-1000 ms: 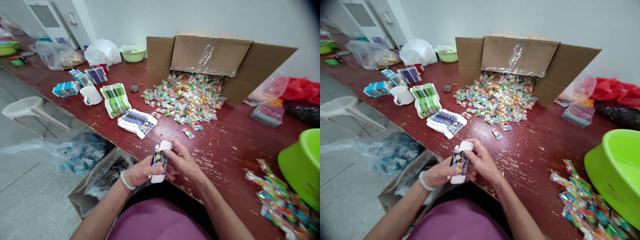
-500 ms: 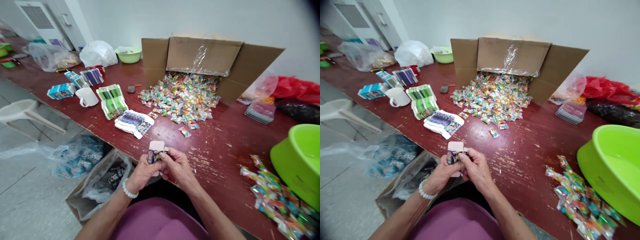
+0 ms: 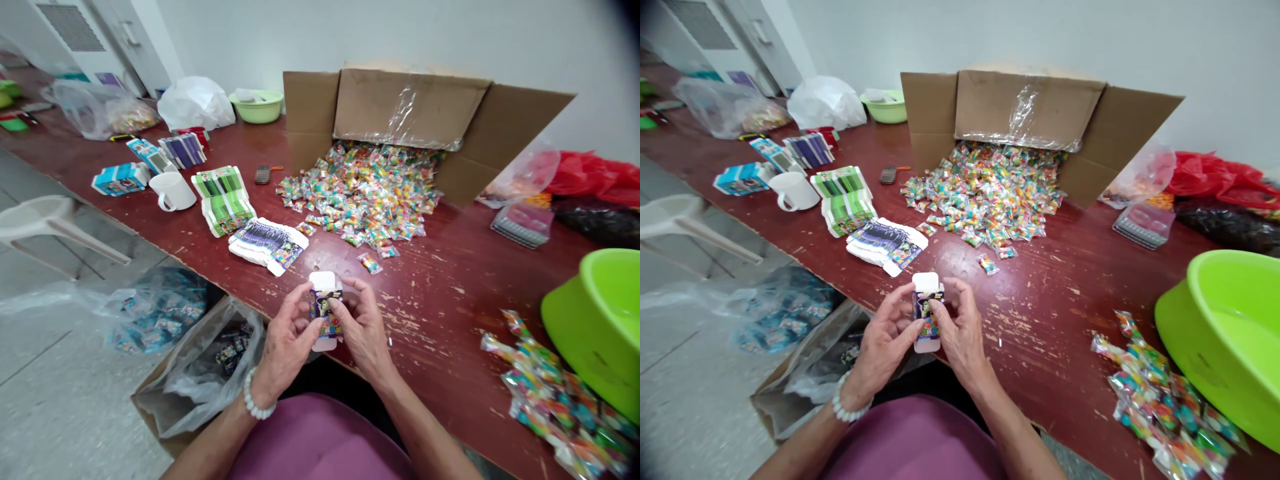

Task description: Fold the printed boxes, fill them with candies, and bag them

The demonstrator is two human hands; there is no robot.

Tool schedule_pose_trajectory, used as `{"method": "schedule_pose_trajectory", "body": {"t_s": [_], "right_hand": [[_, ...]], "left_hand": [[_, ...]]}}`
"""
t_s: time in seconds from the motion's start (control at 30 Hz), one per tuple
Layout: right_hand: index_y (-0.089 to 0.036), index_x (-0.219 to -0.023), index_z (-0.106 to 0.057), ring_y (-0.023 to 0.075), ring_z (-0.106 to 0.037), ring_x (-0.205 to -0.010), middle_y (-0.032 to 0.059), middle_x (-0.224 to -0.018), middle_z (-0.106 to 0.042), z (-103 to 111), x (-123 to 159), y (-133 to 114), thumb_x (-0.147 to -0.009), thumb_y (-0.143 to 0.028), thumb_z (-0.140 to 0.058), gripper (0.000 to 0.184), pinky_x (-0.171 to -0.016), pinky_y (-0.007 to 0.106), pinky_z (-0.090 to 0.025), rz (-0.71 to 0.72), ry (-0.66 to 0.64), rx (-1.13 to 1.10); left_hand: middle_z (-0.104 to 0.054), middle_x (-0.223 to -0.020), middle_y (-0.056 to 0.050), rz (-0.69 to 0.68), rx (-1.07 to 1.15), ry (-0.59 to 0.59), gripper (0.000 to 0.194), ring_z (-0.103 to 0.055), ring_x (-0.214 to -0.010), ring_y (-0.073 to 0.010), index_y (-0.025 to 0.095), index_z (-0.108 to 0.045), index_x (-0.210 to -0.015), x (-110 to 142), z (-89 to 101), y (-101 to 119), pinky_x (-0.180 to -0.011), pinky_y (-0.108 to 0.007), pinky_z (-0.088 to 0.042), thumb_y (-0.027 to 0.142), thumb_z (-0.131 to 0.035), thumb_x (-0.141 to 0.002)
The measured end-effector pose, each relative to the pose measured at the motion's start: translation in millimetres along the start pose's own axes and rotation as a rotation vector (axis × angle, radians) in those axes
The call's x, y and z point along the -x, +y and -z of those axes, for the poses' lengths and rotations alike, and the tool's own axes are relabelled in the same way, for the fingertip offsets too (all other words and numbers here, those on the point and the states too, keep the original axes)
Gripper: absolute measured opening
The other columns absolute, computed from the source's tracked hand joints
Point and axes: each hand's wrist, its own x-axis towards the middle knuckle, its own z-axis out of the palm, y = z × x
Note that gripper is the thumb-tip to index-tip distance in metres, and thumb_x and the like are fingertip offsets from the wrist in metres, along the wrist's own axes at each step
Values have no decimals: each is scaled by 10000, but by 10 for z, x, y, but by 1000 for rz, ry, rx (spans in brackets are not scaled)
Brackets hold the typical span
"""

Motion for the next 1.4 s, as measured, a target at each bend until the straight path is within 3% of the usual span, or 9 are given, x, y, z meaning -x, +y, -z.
{"method": "schedule_pose_trajectory", "body": {"t_s": [0.1, 0.23, 0.37, 0.47, 0.57, 0.8, 0.97, 1.17, 1.4], "right_hand": [[-220, -1006, -622, 149, -614, -748, 4, -869, -689, 19, 19, 17, -866, -397, -668, 231, -699, 263, -485, 14, -20, 10], [-185, -795, -661, 126, -534, -655, -18, -722, -618, 129, -6, -22, -865, -460, -670, 283, -634, 246, -441, -99, -72, 37], [-199, -925, -680, 136, -577, -676, -11, -785, -665, 238, -66, -34, -772, -429, -780, 293, -652, 261, -471, -201, -114, -93], [-227, -1070, -670, 137, -602, -699, -14, -816, -681, 288, -90, -34, -752, -381, -809, 380, -663, 258, -483, -184, -161, -65], [-193, -889, -708, 160, -623, -741, 27, -833, -708, 302, -77, -67, -812, -407, -755, 232, -685, 275, -494, -136, -227, 81], [-206, -910, -704, 143, -568, -558, -20, -593, -604, 253, 0, -209, -909, -474, -623, 280, -586, 276, -477, -50, -266, 199], [-179, -905, -691, 122, -591, -546, 17, -732, -699, 258, -12, -187, -882, -419, -658, 243, -547, 254, -488, -121, -289, 184], [-170, -925, -707, 142, -637, -508, 11, -670, -699, 269, -38, -202, -875, -395, -659, 235, -505, 253, -495, -162, -292, 112], [-170, -840, -703, 129, -618, -520, 56, -854, -754, 207, -4, -245, -830, -395, -712, 226, -494, 259, -506, -170, -216, 49]], "left_hand": [[-674, -1068, -31, 25, -21, -68, 465, -654, -819, -136, 258, -528, -1287, -40, 33, 34, -728, -242, -541, 249, -679, -846], [-641, -858, 2, 67, 18, -126, 226, -594, -758, -114, 200, -600, -1031, -93, 69, 73, -680, -210, -511, 247, -697, -832], [-661, -920, -18, 92, 31, -188, 200, -601, -810, -125, 193, -592, -1024, -84, 70, 53, -712, -226, -511, 279, -676, -864], [-676, -962, -30, 74, 30, -193, 252, -618, -847, -139, 201, -571, -1073, -65, 75, 26, -755, -250, -518, 287, -685, -865], [-670, -918, 2, 94, 131, -154, 471, -641, -816, -143, 254, -474, -1226, -44, 67, 30, -749, -264, -526, 287, -731, -833], [-686, -854, -66, 418, 384, -290, 491, -650, -544, -157, 189, -570, -1204, -6, -40, 49, -509, -266, -511, 580, -550, -907], [-694, -792, -65, 420, 264, -205, 617, -620, -528, -133, 177, -593, -1278, -20, -68, -17, -483, -231, -498, 659, -455, -918], [-687, -743, -57, 336, 169, -256, 658, -596, -500, -125, 174, -587, -1333, -29, -44, -58, -466, -217, -467, 660, -366, -949], [-678, -733, -69, 268, 149, -253, 619, -593, -543, -133, 150, -608, -1337, -32, -18, -70, -471, -221, -485, 604, -458, -944]]}}
